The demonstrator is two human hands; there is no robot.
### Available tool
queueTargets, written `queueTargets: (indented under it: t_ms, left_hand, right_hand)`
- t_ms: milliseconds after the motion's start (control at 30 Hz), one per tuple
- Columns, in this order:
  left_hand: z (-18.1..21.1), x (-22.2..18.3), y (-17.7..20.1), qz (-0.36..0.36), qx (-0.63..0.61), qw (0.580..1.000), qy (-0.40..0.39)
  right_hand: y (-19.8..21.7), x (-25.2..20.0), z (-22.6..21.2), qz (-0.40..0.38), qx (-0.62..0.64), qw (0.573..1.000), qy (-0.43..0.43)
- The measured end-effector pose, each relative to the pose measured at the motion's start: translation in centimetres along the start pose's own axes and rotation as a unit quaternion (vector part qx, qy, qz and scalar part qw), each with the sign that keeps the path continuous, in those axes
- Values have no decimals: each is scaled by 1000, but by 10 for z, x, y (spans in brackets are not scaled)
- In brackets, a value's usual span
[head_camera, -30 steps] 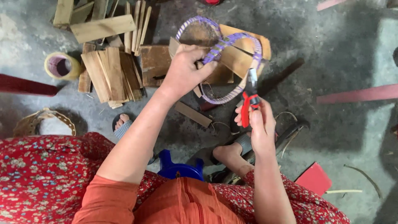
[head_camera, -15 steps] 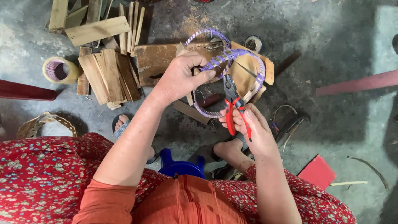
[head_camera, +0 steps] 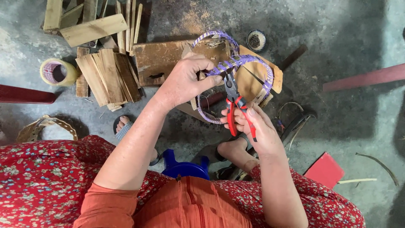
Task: Sanding a small wooden structure and attaching decorative purple bands using pliers.
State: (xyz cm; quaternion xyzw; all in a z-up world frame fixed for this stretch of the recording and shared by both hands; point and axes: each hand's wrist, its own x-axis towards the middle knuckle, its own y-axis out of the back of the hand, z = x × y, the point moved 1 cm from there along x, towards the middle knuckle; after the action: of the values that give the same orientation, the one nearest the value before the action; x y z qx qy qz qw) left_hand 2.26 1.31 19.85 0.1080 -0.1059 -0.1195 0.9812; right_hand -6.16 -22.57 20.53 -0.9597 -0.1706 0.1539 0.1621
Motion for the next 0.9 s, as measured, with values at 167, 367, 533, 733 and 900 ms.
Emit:
queueTargets:
  t_ms: [167, 367, 533, 733, 900]
  left_hand:
    - [-3, 0, -1, -11, -1, 1000, -2]
    - [-4, 0, -4, -20, -14, 1000, 9]
    - [14, 1, -5, -10, -16, 1000, 16]
    - [9, -1, -12, 9, -9, 1000, -5]
    - [16, 1, -13, 34, 13, 999, -38]
  right_hand:
    - [3, 2, 3, -5, 4, 1000, 1]
    - [15, 1, 13, -9, -8, 1000, 9]
    - [15, -4, 5, 86, -347, 933, 43]
    - [13, -20, 14, 181, -550, 810, 88]
    - [-13, -6, -3, 50, -35, 998, 17]
